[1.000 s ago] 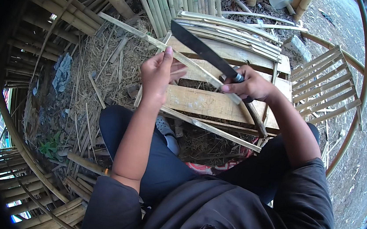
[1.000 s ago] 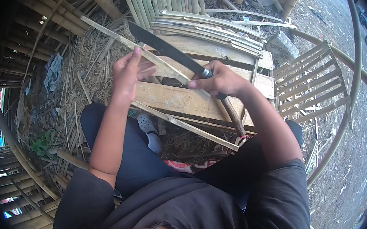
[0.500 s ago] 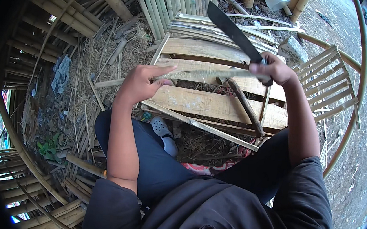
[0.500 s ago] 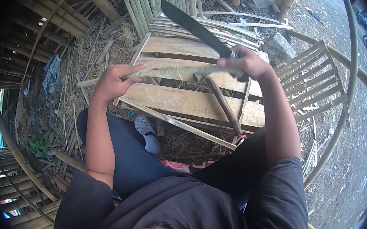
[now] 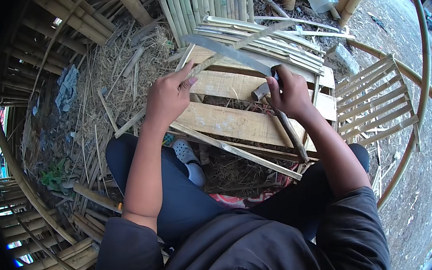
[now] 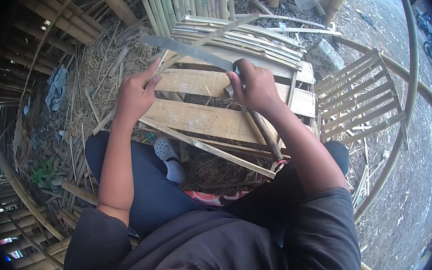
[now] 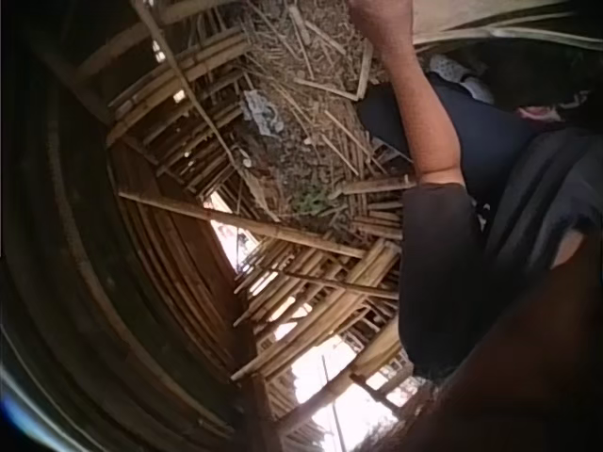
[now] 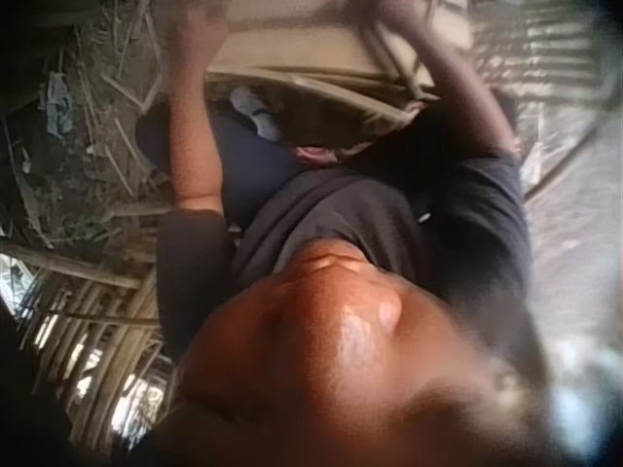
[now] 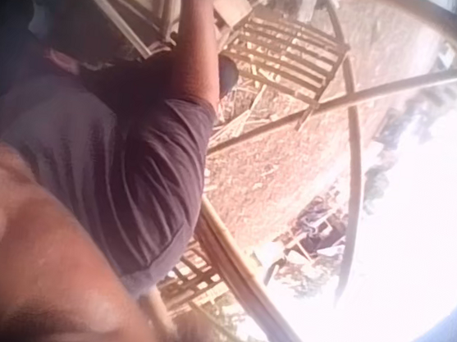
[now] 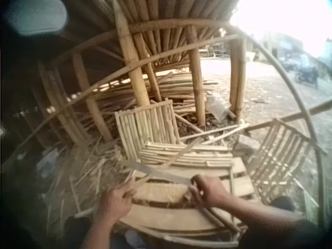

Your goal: The person holds a thin strip of bamboo and repeatedly shaves the surface with a large knife while sitting on the ground.

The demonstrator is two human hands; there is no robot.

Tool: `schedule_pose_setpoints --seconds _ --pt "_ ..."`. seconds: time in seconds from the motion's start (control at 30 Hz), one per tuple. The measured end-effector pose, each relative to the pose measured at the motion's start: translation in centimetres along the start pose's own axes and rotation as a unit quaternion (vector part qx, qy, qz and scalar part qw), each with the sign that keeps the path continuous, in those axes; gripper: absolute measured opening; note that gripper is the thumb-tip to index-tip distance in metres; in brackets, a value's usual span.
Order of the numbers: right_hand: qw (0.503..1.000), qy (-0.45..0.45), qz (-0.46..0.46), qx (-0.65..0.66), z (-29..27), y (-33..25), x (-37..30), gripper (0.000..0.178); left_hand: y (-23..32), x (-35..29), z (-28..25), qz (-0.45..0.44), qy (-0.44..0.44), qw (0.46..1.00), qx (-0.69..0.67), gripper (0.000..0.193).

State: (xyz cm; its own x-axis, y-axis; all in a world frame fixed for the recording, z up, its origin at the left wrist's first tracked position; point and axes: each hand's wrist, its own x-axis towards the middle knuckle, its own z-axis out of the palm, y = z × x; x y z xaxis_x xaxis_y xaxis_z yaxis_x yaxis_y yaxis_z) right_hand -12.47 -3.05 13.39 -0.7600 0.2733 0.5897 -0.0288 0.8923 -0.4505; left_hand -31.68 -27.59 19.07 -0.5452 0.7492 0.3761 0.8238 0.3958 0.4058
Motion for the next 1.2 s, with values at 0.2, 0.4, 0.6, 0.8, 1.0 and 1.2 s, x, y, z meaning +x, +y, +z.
schedule_pose_setpoints --seconds 0.2,0.4,0.6,0.8,1.0,1.2 --pt "0.99 0.056 0.081 0.097 -1.8 0.7 0.6 0.023 3.4 1.3 -0.8 -0.018 -0.003 0.999 -0.047 0.04" --pt "0.979 0.071 0.048 0.184 -3.0 1.9 0.8 0.038 5.8 -0.6 1.2 -0.133 -0.064 0.937 -0.316 0.037" --pt "0.902 0.108 0.309 0.282 -5.2 4.7 2.3 0.043 4.3 -3.2 4.1 -0.125 -0.158 0.923 -0.328 0.035" --pt "0.922 0.024 0.34 0.182 -5.9 7.2 2.5 0.049 4.7 -4.1 5.1 -0.1 -0.095 0.962 -0.237 0.031" --pt "0.909 0.02 0.406 0.092 -5.5 7.6 3.0 0.054 5.5 -3.6 4.2 -0.036 -0.051 0.983 -0.174 0.032" --pt "0.919 -0.084 0.38 0.064 -3.6 4.0 2.8 0.051 4.9 -3.6 4.6 -0.023 -0.051 0.987 -0.15 0.031"
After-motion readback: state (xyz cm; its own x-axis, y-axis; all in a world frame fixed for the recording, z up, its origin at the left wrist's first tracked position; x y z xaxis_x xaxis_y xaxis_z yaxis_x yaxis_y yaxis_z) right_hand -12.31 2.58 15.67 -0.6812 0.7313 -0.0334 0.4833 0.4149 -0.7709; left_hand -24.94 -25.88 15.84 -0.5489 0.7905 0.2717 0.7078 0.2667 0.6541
